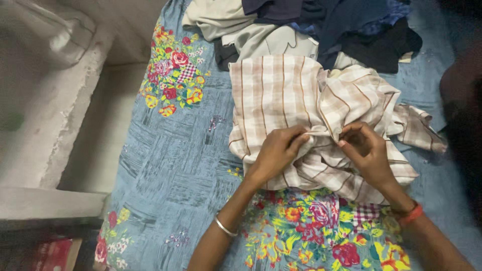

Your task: The person folds a checkered button-down shirt on a bed by aligning the sleeves and folding the sides to create a flat, rectangular shape.

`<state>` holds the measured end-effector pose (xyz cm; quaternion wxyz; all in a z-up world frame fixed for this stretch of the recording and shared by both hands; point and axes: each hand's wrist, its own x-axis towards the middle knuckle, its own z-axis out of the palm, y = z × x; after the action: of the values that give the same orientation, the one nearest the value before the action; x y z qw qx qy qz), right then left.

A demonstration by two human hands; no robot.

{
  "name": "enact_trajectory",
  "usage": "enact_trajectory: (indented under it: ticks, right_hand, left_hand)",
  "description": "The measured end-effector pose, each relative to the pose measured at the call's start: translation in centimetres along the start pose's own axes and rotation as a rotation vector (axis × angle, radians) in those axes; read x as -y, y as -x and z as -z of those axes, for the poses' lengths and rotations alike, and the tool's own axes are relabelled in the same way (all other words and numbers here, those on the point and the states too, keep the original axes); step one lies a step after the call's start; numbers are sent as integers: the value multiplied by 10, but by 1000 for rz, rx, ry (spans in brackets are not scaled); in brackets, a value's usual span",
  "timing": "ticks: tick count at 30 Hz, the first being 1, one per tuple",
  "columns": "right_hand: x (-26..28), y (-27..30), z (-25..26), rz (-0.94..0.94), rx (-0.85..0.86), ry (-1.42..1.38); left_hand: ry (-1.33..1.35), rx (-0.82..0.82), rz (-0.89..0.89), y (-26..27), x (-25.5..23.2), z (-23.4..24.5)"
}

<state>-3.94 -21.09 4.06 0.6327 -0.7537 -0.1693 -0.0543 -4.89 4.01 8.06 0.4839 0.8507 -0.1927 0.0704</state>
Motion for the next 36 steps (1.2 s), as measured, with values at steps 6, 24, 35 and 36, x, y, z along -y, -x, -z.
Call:
enact_trajectory:
  ticks: [6, 24, 35, 36]
  right_hand:
    - [40, -8, 36, 147, 288, 570]
    - [41, -1, 69, 100, 276, 965]
    - [25, 6, 71, -523, 643, 211]
    - [23, 8, 64, -480, 633, 100]
  left_hand:
    - [210, 113, 176, -3, 8, 6]
    - [-494, 322, 67, 19, -2, -9]
    - [152, 514, 218, 9, -1, -4]
    - [328, 518, 225, 10, 5, -15]
